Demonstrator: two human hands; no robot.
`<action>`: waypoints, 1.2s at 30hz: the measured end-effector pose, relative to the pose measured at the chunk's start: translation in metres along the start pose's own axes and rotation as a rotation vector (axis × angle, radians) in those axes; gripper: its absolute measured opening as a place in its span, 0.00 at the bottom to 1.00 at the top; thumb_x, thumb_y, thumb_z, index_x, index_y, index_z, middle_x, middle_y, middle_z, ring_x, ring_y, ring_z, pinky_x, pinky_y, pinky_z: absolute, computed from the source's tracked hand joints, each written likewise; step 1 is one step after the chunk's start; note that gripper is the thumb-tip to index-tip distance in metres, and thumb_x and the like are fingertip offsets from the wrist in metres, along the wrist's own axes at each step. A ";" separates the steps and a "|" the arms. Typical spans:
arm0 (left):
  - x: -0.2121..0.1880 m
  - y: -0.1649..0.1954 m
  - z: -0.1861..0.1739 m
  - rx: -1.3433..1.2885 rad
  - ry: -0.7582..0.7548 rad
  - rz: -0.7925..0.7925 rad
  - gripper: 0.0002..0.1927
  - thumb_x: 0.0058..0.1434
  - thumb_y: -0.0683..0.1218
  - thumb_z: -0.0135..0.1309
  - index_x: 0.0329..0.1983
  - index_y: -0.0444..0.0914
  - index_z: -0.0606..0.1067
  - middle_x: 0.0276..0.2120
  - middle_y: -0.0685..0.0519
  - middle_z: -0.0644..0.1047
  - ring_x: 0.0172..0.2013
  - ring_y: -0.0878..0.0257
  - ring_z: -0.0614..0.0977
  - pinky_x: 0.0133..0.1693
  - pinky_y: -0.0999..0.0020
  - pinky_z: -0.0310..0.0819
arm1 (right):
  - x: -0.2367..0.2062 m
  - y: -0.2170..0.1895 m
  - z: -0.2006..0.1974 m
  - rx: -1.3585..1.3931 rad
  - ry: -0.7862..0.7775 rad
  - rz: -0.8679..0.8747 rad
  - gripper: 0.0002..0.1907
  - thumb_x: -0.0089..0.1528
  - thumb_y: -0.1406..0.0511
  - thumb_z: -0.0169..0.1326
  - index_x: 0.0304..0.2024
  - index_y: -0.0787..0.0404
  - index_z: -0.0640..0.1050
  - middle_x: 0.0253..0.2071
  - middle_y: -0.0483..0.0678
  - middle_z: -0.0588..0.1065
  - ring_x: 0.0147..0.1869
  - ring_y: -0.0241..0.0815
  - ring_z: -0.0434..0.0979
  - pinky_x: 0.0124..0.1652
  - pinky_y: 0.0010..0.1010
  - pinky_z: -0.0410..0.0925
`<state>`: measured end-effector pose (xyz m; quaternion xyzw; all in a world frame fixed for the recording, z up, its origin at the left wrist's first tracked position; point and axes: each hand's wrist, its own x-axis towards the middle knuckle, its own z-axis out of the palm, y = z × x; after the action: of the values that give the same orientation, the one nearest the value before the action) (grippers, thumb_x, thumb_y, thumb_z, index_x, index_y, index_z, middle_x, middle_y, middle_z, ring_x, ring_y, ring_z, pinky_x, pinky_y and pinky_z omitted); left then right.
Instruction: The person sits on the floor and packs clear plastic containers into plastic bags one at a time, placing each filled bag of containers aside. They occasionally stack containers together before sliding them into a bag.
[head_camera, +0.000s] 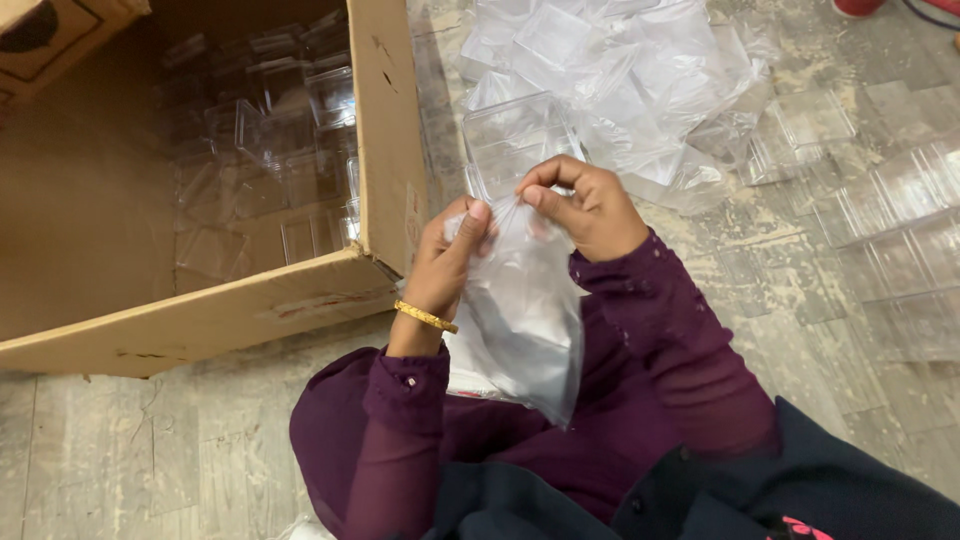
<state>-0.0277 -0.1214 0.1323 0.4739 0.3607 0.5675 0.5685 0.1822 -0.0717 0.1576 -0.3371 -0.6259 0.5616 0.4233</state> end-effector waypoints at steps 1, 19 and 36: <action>0.001 0.002 -0.001 -0.069 0.029 -0.053 0.16 0.74 0.54 0.52 0.37 0.39 0.74 0.31 0.59 0.73 0.32 0.71 0.71 0.37 0.75 0.65 | 0.004 0.009 -0.007 0.173 -0.044 0.139 0.10 0.69 0.63 0.56 0.46 0.63 0.79 0.31 0.44 0.73 0.28 0.30 0.64 0.29 0.22 0.59; 0.085 0.051 -0.042 0.555 0.128 -0.059 0.16 0.64 0.51 0.60 0.26 0.36 0.71 0.25 0.54 0.74 0.30 0.65 0.72 0.35 0.69 0.66 | 0.083 -0.047 -0.108 0.183 -0.141 0.144 0.04 0.69 0.68 0.51 0.43 0.60 0.77 0.26 0.42 0.71 0.21 0.30 0.67 0.22 0.23 0.64; 0.119 -0.002 -0.031 0.176 0.447 0.091 0.13 0.59 0.46 0.56 0.40 0.32 0.82 0.30 0.58 0.80 0.31 0.70 0.76 0.34 0.74 0.70 | 0.105 0.028 -0.080 -0.392 0.184 -0.345 0.16 0.65 0.75 0.49 0.53 0.62 0.79 0.50 0.43 0.75 0.46 0.30 0.73 0.39 0.24 0.64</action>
<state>-0.0453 -0.0001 0.1364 0.4002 0.5039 0.6496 0.4048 0.2096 0.0600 0.1463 -0.3506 -0.7297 0.3164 0.4944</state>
